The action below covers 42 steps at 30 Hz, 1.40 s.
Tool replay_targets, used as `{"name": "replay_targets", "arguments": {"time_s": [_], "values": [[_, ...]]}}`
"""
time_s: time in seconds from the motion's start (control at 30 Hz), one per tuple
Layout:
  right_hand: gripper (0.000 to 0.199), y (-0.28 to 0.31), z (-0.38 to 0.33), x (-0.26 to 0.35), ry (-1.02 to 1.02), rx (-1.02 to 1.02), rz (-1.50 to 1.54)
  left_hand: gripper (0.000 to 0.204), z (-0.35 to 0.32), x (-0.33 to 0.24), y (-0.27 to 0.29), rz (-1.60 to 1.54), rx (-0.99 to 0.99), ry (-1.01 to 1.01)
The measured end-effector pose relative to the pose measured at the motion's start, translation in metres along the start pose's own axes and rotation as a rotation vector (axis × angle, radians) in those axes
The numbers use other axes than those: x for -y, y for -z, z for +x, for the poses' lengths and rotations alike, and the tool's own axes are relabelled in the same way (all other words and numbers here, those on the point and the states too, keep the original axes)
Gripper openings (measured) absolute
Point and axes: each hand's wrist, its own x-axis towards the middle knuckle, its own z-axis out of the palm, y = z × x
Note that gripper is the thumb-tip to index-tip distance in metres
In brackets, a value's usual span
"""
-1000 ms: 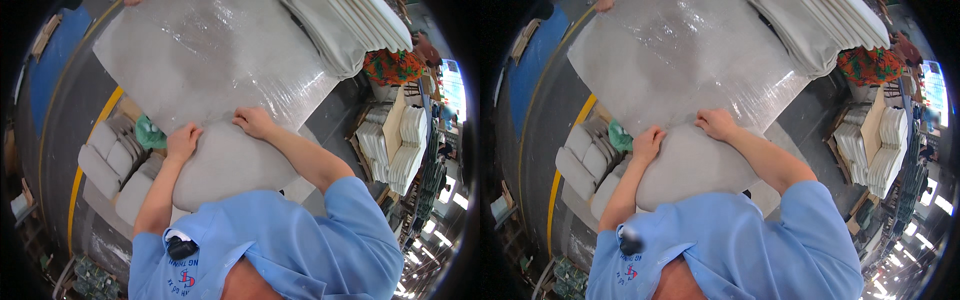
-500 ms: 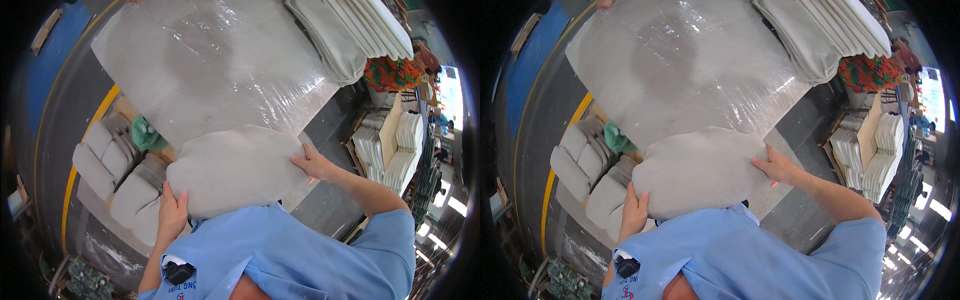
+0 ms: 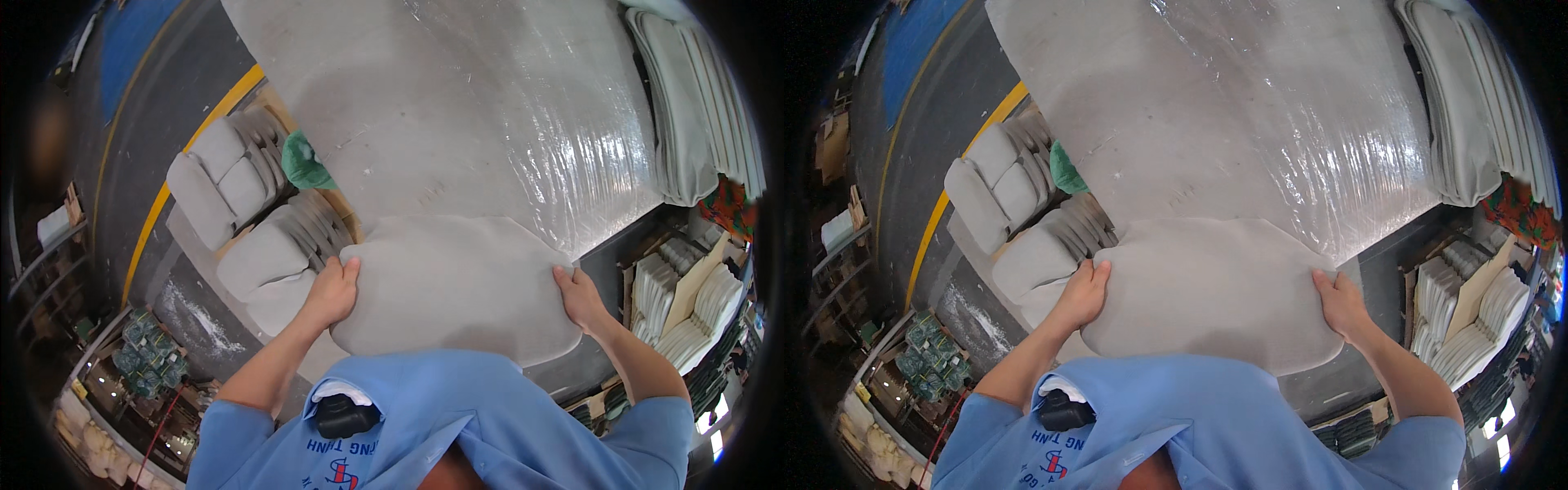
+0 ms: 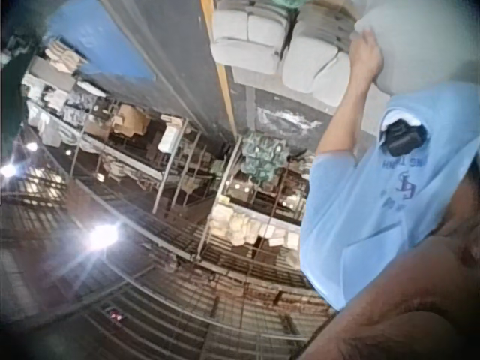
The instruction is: The person inserts white foam inserts into grey fabric covers at a work table. They align the foam, pull the cover over it, and tuck the edges to fit the insert. The finished cushion is placed on a nearby stack.
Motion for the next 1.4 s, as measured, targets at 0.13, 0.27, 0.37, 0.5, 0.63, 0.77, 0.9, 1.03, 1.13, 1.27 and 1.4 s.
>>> {"name": "replay_targets", "arguments": {"time_s": [0.13, 0.27, 0.37, 0.5, 0.63, 0.77, 0.9, 1.03, 1.13, 1.27, 1.4], "values": [[0.066, 0.004, 0.01, 0.007, -0.058, 0.043, 0.07, 0.066, 0.026, 0.007, -0.003, -0.097, 0.042, 0.024], [0.066, 0.003, 0.024, 0.005, -0.084, 0.037, 0.056, 0.065, 0.035, 0.003, 0.001, -0.196, 0.106, 0.067], [0.066, 0.004, 0.027, 0.008, -0.082, 0.039, 0.049, 0.065, 0.04, 0.003, 0.001, -0.269, 0.157, 0.142], [0.062, 0.003, 0.032, 0.014, -0.046, 0.006, -0.028, 0.065, 0.045, 0.002, 0.002, -0.285, 0.16, 0.158], [0.061, -0.001, 0.036, 0.011, 0.045, -0.019, -0.018, 0.066, 0.054, 0.004, -0.003, -0.322, 0.134, 0.161], [0.06, -0.005, 0.039, 0.004, 0.173, -0.051, -0.01, 0.068, 0.052, 0.012, -0.011, -0.335, 0.083, 0.033], [0.058, -0.023, 0.033, -0.021, 0.188, -0.107, 0.191, 0.068, 0.041, 0.016, -0.016, -0.279, -0.047, -0.063], [0.054, -0.034, 0.009, -0.043, 0.326, -0.371, 0.327, 0.067, 0.043, -0.007, 0.007, -0.27, -0.215, -0.371], [0.042, -0.038, -0.043, -0.059, 0.569, -0.422, 0.745, 0.067, 0.024, -0.071, 0.047, -0.3, -0.414, -0.684], [0.052, -0.088, -0.115, -0.064, 0.895, -0.444, 1.048, 0.066, 0.03, -0.175, 0.093, -0.731, -0.565, -0.984], [0.074, -0.178, -0.13, -0.036, 1.026, -0.6, 0.831, 0.068, 0.045, -0.276, 0.102, -1.395, -0.113, -1.008]]}}
